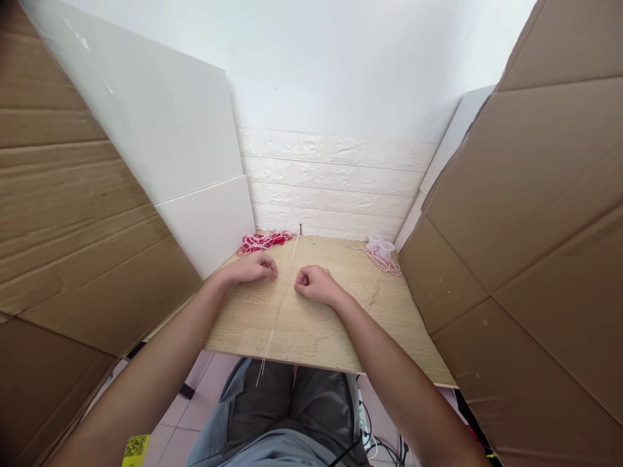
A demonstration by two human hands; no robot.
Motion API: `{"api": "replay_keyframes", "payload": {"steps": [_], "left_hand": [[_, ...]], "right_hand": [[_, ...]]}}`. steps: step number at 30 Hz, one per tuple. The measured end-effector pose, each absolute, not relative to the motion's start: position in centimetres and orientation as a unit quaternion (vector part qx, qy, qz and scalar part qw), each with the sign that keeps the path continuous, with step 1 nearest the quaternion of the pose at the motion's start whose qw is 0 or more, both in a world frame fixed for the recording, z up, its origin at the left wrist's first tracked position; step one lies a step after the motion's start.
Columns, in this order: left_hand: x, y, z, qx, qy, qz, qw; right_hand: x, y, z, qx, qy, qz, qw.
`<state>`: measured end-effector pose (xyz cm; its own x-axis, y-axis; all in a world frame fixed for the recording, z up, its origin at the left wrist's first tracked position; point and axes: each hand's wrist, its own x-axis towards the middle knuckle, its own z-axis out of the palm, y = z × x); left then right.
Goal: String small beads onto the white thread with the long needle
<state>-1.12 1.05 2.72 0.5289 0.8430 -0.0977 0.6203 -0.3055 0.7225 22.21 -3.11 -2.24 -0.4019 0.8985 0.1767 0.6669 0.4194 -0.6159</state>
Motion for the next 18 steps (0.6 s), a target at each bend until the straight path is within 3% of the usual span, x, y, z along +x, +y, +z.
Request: {"api": "replay_keyframes", "payload": {"steps": [5, 18], "left_hand": [[-0.4, 0.2, 3.1, 0.789, 0.449, 0.12, 0.401], [-0.3, 0.9, 2.4, 0.812, 0.435, 0.179, 0.345]], "right_hand": [[21.0, -3.2, -2.2, -0.51, -0.795, 0.173, 0.278], [21.2, -3.1, -2.2, -0.5, -0.786, 0.228, 0.285]]}}
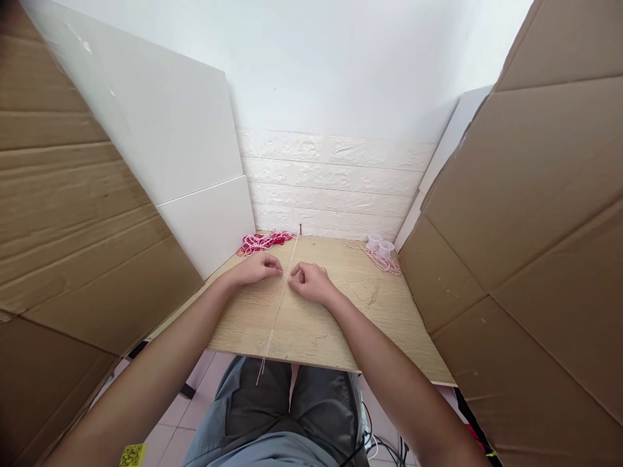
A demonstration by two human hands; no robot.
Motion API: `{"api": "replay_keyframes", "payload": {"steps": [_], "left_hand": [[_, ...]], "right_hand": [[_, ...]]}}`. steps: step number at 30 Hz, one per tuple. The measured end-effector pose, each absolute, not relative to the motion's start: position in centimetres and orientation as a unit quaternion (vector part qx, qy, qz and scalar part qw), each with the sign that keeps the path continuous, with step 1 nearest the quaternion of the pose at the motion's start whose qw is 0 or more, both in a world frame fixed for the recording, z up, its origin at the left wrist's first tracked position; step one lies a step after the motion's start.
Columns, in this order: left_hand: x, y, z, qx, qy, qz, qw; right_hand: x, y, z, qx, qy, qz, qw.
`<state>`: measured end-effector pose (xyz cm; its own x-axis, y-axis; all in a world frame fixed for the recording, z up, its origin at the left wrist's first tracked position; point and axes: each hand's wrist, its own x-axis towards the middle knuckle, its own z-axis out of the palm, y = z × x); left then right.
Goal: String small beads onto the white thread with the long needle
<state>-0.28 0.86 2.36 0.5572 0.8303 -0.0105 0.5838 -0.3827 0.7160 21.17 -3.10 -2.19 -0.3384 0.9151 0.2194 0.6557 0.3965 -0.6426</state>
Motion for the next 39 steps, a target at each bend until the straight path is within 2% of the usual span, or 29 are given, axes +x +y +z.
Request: {"api": "replay_keyframes", "payload": {"steps": [6, 14, 25, 39], "left_hand": [[0.7, 1.1, 1.4, 0.839, 0.391, 0.227, 0.303], [1.0, 1.4, 0.2, 0.832, 0.386, 0.215, 0.335], [0.4, 1.6, 0.6, 0.819, 0.404, 0.206, 0.352], [0.6, 1.7, 0.3, 0.831, 0.403, 0.205, 0.323]], "right_hand": [[20.6, -2.9, -2.1, -0.528, -0.755, 0.257, 0.291], [20.4, -1.4, -1.5, -0.527, -0.738, 0.334, 0.257], [21.2, -1.8, -1.9, -0.504, -0.76, 0.304, 0.275], [20.0, -2.3, -1.5, -0.56, -0.736, 0.253, 0.286]]}}
